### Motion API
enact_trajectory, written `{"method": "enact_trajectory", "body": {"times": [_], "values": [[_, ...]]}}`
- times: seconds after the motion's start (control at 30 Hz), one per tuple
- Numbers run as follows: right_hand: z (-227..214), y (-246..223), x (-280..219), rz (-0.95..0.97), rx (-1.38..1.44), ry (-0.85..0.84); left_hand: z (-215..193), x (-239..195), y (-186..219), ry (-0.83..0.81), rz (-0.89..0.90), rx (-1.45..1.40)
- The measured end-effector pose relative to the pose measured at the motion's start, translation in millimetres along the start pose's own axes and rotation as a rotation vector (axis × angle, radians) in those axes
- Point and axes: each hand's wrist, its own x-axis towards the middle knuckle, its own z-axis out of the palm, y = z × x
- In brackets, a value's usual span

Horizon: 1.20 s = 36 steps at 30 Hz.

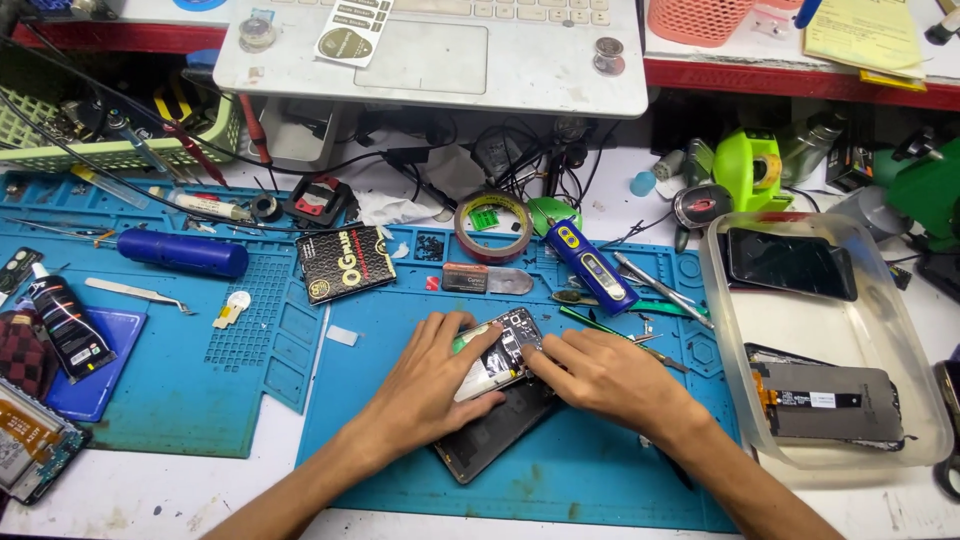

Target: The person uses a blue electric screwdriver to remove screws from a black smartphone. They then use a metal prying tool to separate the phone's back cover from the chassis, revealing the internal components, including the battery and circuit boards.

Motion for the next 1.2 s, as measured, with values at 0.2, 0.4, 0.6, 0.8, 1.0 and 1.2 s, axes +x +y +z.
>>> {"method": "enact_trajectory", "body": {"times": [0.2, 0.4, 0.6, 0.8, 1.0, 1.2], "values": [[-10, 7, 7, -0.133, -0.058, 0.098, 3, 0, -2, 0.005, 0.012, 0.006], [-12, 9, 3, -0.183, -0.079, 0.174, 2, 0, -2, 0.007, 0.021, 0.001], [-10, 8, 7, -0.162, -0.067, 0.233, 1, 1, -1, -0.019, 0.005, 0.010], [-16, 10, 7, 0.176, 0.336, 0.267, -2, 1, 2, -0.019, -0.019, -0.006], [-47, 6, 10, 0.753, 1.285, 0.481, -6, 2, 3, -0.043, -0.055, -0.051], [-57, 17, -5, 1.009, 1.298, 0.318, -2, 2, 3, -0.012, -0.048, -0.037]]}}
